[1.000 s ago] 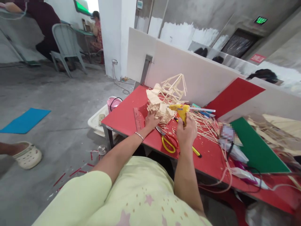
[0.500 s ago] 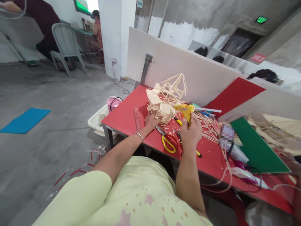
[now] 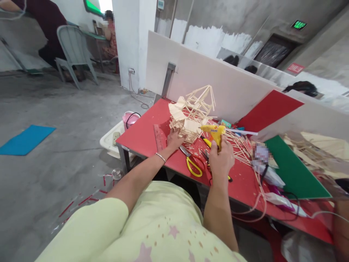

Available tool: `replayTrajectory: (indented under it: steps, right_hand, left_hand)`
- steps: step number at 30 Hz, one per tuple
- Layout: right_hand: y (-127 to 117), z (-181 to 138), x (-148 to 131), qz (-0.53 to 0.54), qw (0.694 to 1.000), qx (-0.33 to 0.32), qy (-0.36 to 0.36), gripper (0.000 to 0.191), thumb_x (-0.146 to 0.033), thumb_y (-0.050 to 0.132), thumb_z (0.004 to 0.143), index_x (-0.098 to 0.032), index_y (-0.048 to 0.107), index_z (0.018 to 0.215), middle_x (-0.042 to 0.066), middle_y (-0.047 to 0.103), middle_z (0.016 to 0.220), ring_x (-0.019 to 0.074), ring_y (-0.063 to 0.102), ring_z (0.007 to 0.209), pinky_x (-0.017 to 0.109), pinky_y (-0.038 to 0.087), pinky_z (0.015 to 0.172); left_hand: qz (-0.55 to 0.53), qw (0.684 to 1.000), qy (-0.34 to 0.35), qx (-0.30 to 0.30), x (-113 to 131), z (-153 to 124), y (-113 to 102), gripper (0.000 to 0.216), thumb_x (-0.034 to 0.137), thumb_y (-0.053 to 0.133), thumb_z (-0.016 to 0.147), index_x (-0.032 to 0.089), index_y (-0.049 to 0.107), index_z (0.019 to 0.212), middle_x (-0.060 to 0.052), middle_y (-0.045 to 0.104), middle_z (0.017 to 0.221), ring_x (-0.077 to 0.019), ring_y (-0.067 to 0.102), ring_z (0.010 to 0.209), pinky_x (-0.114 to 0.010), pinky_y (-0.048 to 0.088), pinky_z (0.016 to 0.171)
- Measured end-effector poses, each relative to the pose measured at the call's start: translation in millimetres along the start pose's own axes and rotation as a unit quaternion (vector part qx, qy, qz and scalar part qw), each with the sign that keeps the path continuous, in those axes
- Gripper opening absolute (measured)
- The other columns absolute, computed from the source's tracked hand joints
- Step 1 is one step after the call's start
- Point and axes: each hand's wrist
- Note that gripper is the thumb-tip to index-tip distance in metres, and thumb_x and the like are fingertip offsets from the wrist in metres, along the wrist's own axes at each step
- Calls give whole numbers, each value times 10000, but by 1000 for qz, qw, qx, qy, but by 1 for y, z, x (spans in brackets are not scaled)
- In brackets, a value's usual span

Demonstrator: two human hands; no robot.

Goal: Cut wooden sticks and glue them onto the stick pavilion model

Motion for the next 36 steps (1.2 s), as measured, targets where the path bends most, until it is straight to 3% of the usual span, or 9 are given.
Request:
replayTrajectory:
  steps: [6,11,15,20,29,36]
  right_hand:
    - [6,6,-2,-24,1000,-10,14,545,-421,440,959,-199,541,1447,169,634,1256,296,584,1163,439,461,989]
    - [-13,-15,11,-29,999,-25,-3,550,-467,454,960,-217,554,1440,146,658,1230,284,599,1150,423,462,996]
    - [-25,-14,5,-18,999,-32,-10,535,-491,450,962,-229,588,1408,124,665,1278,283,609,1161,419,475,979]
    - [-15,2,-11,-5,1000,-24,-1,531,-435,450,960,-196,575,1417,147,659,1270,278,599,1167,418,465,995]
    - [-14,-15,7,-7,998,-52,-22,532,-485,441,963,-221,587,1401,123,667,1256,261,615,1117,403,479,965]
    - [-6,5,-7,-11,1000,-18,13,522,-432,460,951,-218,577,1413,139,646,1286,275,595,1149,423,463,989]
  left_hand:
    - [7,1000,-13,-14,2,1,-1,695,673,646,824,318,563,1415,-92,450,1550,-309,586,1259,-387,515,1008]
    - [1,1000,-13,-12,2,-1,-1,657,650,630,849,325,558,1415,-70,447,1559,-291,589,1245,-368,518,997]
    - [-2,1000,-4,-10,2,-2,-3,652,648,637,845,310,573,1398,-75,457,1550,-297,593,1236,-375,513,1008]
    - [9,1000,-7,-9,4,-1,-4,664,660,635,839,308,568,1398,-86,458,1540,-302,593,1235,-383,524,988]
    - [-14,1000,-1,-5,2,-3,-4,631,631,651,842,303,584,1377,-72,482,1523,-281,593,1238,-356,509,1004]
    - [2,1000,-8,-13,4,-1,-5,680,661,650,829,304,569,1403,-88,487,1516,-299,598,1227,-374,517,999]
Point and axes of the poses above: each hand's wrist, its own z-axis towards the middle knuckle, its own y-axis out of the palm, x = y × z
